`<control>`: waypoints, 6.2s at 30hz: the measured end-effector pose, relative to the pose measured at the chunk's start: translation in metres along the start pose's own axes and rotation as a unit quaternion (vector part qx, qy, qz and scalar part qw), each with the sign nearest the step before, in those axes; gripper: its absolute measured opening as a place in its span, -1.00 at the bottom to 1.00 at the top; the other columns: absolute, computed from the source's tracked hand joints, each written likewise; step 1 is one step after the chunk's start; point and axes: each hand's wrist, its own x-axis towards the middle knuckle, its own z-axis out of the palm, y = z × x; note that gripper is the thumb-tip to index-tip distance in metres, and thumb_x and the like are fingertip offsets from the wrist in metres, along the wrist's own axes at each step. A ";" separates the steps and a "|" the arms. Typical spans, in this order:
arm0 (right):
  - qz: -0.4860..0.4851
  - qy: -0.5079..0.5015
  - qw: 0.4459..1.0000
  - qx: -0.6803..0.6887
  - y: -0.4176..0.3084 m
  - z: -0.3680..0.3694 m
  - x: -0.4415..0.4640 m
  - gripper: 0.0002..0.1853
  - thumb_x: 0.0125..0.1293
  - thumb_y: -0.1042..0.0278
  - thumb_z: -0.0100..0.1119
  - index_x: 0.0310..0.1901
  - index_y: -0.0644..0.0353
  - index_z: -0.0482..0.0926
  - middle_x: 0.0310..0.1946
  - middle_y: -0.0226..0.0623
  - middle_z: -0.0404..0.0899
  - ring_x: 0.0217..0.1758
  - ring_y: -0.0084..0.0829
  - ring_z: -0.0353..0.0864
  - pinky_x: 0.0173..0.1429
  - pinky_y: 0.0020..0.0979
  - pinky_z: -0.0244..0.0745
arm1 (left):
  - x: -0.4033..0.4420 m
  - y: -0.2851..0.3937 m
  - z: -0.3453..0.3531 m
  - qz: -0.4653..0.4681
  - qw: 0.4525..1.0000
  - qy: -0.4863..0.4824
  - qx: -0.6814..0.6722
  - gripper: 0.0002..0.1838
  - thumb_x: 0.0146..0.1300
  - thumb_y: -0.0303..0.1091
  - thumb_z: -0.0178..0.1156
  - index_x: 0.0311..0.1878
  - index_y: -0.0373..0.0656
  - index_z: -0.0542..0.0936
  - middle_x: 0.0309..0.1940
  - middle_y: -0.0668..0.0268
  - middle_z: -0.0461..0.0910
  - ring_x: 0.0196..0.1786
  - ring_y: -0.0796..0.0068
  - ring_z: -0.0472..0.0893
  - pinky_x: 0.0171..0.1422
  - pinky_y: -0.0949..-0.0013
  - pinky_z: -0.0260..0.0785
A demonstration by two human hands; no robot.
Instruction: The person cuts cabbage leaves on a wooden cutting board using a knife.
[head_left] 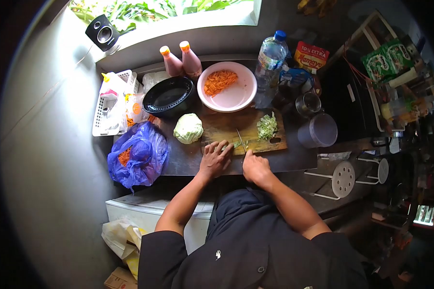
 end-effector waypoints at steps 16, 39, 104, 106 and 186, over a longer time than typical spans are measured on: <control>-0.003 -0.023 1.000 -0.016 -0.007 0.007 -0.011 -0.57 0.21 0.45 0.21 0.06 0.38 0.31 -0.15 0.17 0.71 -0.04 0.04 0.75 0.06 -0.07 0.64 | 0.001 0.000 -0.002 -0.014 0.999 -0.022 -0.022 -0.35 0.15 -0.11 0.30 0.35 0.08 0.44 0.30 0.27 0.39 0.30 0.17 0.33 0.38 0.12 0.14; -0.021 -0.005 1.000 -0.016 0.000 0.014 -0.011 -0.57 0.26 0.43 0.16 0.11 0.39 0.31 -0.19 0.06 0.74 -0.09 -0.02 0.77 0.04 -0.10 0.64 | 0.002 0.002 0.000 -0.038 0.999 -0.016 -0.017 -0.33 0.09 -0.11 0.34 0.34 0.19 0.46 0.26 0.33 0.38 0.30 0.20 0.33 0.40 0.13 0.14; -0.060 0.012 0.998 -0.009 -0.002 0.015 0.022 -0.63 0.25 0.47 0.15 0.04 0.39 0.30 -0.20 0.18 0.71 -0.08 0.08 0.75 -0.02 -0.06 0.66 | 0.004 -0.002 -0.005 -0.033 0.999 -0.026 -0.030 -0.35 0.09 -0.08 0.33 0.30 0.14 0.47 0.22 0.31 0.39 0.25 0.18 0.35 0.33 0.13 0.20; -0.062 0.002 0.998 -0.008 -0.005 0.012 0.013 -0.62 0.25 0.47 0.15 0.04 0.39 0.30 -0.19 0.19 0.70 -0.07 0.07 0.75 -0.02 -0.06 0.66 | 0.005 -0.002 -0.005 -0.033 0.999 0.001 -0.033 -0.35 0.06 -0.12 0.34 0.30 0.13 0.48 0.19 0.30 0.41 0.24 0.17 0.38 0.31 0.11 0.21; -0.077 0.042 0.993 0.081 0.073 0.019 -0.004 -0.45 0.30 0.40 0.05 0.23 0.55 0.20 -0.33 0.33 0.65 -0.23 0.30 0.68 -0.07 0.18 0.58 | 0.000 0.006 0.012 -0.048 0.999 0.004 -0.016 -0.51 0.21 -0.17 0.25 0.21 -0.02 0.44 0.20 0.24 0.40 0.24 0.18 0.37 0.33 0.12 0.17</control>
